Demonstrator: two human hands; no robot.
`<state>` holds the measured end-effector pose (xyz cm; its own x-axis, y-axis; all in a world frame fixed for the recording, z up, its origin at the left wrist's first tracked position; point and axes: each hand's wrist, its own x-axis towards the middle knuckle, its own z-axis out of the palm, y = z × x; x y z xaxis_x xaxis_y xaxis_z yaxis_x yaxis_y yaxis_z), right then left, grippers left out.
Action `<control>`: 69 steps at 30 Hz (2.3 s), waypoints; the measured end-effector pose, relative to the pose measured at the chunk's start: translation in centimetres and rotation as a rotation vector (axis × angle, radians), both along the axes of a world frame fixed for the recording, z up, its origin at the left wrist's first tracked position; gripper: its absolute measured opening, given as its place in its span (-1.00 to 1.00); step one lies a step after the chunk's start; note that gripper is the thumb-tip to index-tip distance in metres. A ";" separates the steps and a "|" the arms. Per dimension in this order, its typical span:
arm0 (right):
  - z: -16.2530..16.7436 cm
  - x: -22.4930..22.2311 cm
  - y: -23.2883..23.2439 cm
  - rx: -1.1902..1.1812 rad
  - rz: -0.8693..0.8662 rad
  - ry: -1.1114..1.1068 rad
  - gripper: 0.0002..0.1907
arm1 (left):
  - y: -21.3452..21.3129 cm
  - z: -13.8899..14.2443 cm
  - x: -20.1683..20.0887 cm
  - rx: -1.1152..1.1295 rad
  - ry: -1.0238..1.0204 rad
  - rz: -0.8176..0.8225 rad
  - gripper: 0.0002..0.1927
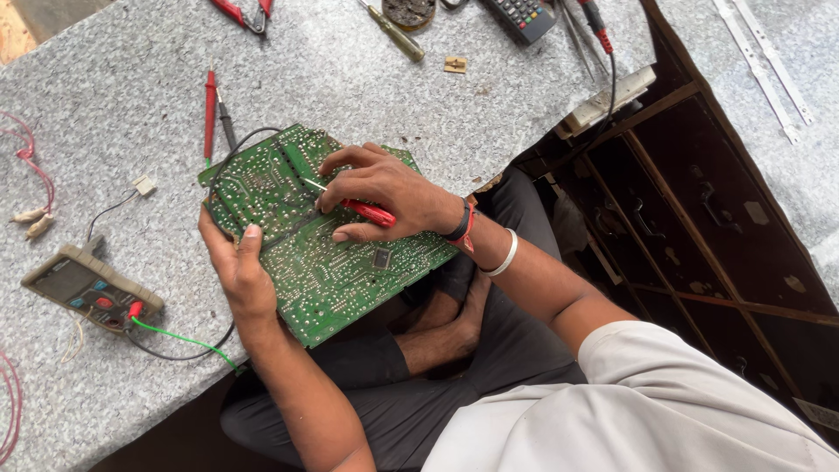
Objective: The person sits at a workbench repairing a large green circuit board. They probe and scrape components with a red-handled screwdriver, reposition and flip the board, work with a multimeter connected by leads, and near the end use a soldering iron on the board's solder joints.
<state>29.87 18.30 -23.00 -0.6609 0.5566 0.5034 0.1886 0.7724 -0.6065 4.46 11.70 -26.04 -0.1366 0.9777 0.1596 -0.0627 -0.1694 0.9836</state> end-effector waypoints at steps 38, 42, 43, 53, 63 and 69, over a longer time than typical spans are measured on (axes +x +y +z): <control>-0.1 -0.3 0.0 -0.088 -0.019 0.007 -0.47 | 0.0 -0.2 -0.5 0.000 -0.013 0.016 -0.34; 0.3 -0.3 0.0 -0.078 -0.011 -0.015 -0.48 | 0.0 -0.2 -0.5 -0.002 -0.021 0.018 -0.34; 0.4 -0.3 0.0 -0.083 -0.010 -0.020 -0.48 | 0.0 -0.2 -0.5 -0.002 -0.024 0.018 -0.34; 0.2 -0.3 0.0 -0.095 -0.014 -0.007 -0.47 | 0.1 -0.4 -0.5 -0.004 -0.022 0.023 -0.33; -0.1 -0.3 0.2 -0.108 -0.021 0.002 -0.48 | 0.1 -0.1 -0.3 -0.013 0.004 0.032 -0.30; 0.0 -0.4 0.1 -0.112 -0.020 0.004 -0.48 | 0.1 0.0 -0.3 -0.018 0.003 0.031 -0.31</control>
